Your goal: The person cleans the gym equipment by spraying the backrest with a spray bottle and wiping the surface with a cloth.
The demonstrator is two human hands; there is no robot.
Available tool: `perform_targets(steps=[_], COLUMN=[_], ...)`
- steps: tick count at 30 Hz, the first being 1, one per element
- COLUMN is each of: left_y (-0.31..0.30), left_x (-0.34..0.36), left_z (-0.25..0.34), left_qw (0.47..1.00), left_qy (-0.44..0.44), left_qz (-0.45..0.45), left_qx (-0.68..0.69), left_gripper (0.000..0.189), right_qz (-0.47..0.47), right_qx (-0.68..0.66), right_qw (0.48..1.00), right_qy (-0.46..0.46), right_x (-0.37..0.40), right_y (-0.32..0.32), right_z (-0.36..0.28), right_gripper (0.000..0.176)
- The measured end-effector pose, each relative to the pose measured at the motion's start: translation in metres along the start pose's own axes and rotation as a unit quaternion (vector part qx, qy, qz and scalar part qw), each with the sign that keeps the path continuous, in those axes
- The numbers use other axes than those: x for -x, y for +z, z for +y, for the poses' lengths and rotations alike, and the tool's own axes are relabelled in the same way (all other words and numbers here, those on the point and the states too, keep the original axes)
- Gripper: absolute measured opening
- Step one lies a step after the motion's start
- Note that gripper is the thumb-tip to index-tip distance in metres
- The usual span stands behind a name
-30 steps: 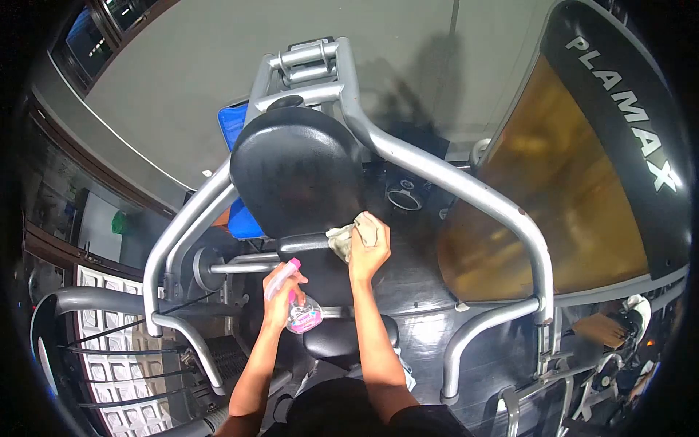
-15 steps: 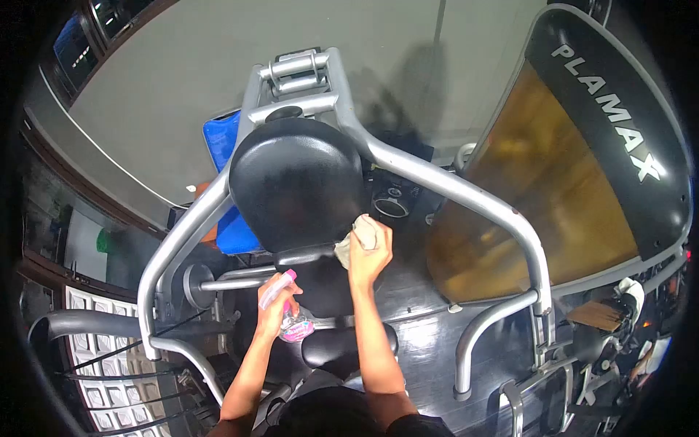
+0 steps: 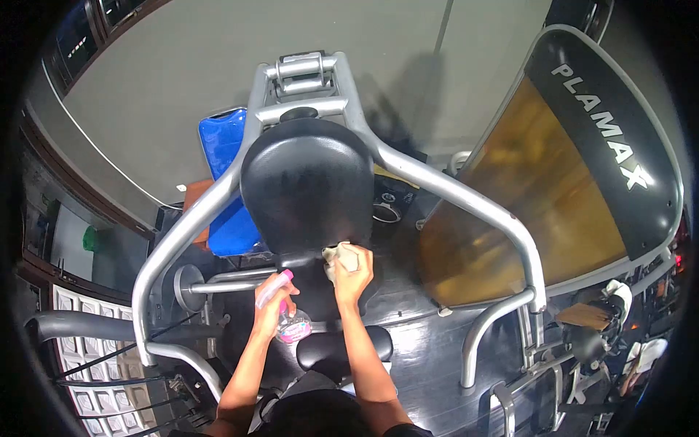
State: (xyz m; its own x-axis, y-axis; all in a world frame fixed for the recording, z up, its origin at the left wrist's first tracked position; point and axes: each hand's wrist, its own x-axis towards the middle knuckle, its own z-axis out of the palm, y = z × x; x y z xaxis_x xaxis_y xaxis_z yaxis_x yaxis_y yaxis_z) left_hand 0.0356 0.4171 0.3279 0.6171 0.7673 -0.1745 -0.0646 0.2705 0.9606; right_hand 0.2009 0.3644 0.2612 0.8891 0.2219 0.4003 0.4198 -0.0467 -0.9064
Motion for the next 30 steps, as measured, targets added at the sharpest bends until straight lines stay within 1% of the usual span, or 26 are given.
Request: perform_targets(steps=[1,2,4,5,6,8,9,11,15,16,19,20,22,23,24,26,27,28,30], left_y=[-0.002,-0.004,-0.007,-0.008,-0.009,-0.013,-0.016,-0.021,-0.031,-0.032,-0.038,-0.039,-0.042,-0.042,-0.043,-0.043,-0.043,-0.042,-0.038], left_x=[0.001,0.002,0.004,0.006,0.007,0.013,0.016,0.018,0.019,0.019,0.017,0.017,0.019,0.02,0.021,0.022,0.023,0.023,0.022], left_z=[0.001,0.002,0.004,0.005,0.006,0.007,0.009,0.01,0.005,0.003,-0.002,-0.003,-0.004,-0.003,-0.004,-0.006,-0.006,-0.007,-0.007], left_qw=[1.0,1.0,1.0,1.0,1.0,1.0,0.999,0.999,0.997,0.997,0.995,0.995,0.993,0.993,0.993,0.994,0.994,0.994,0.994], left_qy=[0.005,0.005,0.006,0.005,0.011,0.014,0.016,0.015,0.012,0.011,0.018,0.019,0.02,0.02,0.022,0.016,0.014,0.015,0.017], left_qz=[-0.004,-0.005,0.006,0.007,0.008,0.012,0.016,0.027,0.055,0.055,0.074,0.074,0.065,0.063,0.062,0.059,0.061,0.061,0.058], left_qx=[-0.003,-0.002,-0.012,-0.011,0.004,0.023,0.032,0.044,0.051,0.055,0.061,0.064,0.1,0.095,0.096,0.089,0.09,0.089,0.088], left_gripper=[0.017,0.017,0.017,0.017,0.016,0.015,0.015,0.014,0.011,0.011,0.013,0.013,0.011,0.011,0.011,0.012,0.012,0.012,0.013], right_qz=[0.013,0.013,0.07,0.085,0.106,0.128,0.125,0.151,0.15,0.143,0.077,0.052,-0.004,-0.009,-0.008,0.037,0.042,0.059,0.082], right_qx=[-0.017,-0.016,-0.092,-0.084,-0.13,-0.093,-0.092,-0.101,-0.045,-0.05,-0.046,-0.055,-0.06,-0.074,-0.074,-0.038,-0.006,-0.032,-0.043], right_qw=[0.999,1.0,0.986,0.984,0.977,0.98,0.98,0.975,0.983,0.985,0.993,0.993,0.993,0.986,0.986,0.995,0.995,0.995,0.989], right_qy=[0.025,0.024,0.117,0.135,0.134,0.123,0.123,0.126,0.099,0.086,0.073,0.092,0.101,0.151,0.15,0.083,0.085,0.072,0.114], right_x=[0.0,0.0,-0.001,-0.001,-0.002,-0.003,-0.002,0.001,0.013,0.017,0.036,0.043,0.052,0.052,0.048,0.032,0.021,0.011,-0.004], right_y=[0.002,0.002,0.004,0.004,0.006,0.013,0.016,0.025,0.04,0.044,0.051,0.055,0.054,0.052,0.047,0.033,0.022,0.017,0.011], right_z=[0.007,0.011,0.011,0.012,0.012,0.015,0.007,-0.009,-0.014,-0.008,-0.012,-0.007,-0.006,-0.005,0.0,0.018,0.007,0.004,-0.023], right_gripper=[0.035,0.035,0.028,0.023,0.024,0.02,0.02,0.018,0.017,0.018,0.024,0.024,0.023,0.024,0.024,0.022,0.02,0.02,0.021])
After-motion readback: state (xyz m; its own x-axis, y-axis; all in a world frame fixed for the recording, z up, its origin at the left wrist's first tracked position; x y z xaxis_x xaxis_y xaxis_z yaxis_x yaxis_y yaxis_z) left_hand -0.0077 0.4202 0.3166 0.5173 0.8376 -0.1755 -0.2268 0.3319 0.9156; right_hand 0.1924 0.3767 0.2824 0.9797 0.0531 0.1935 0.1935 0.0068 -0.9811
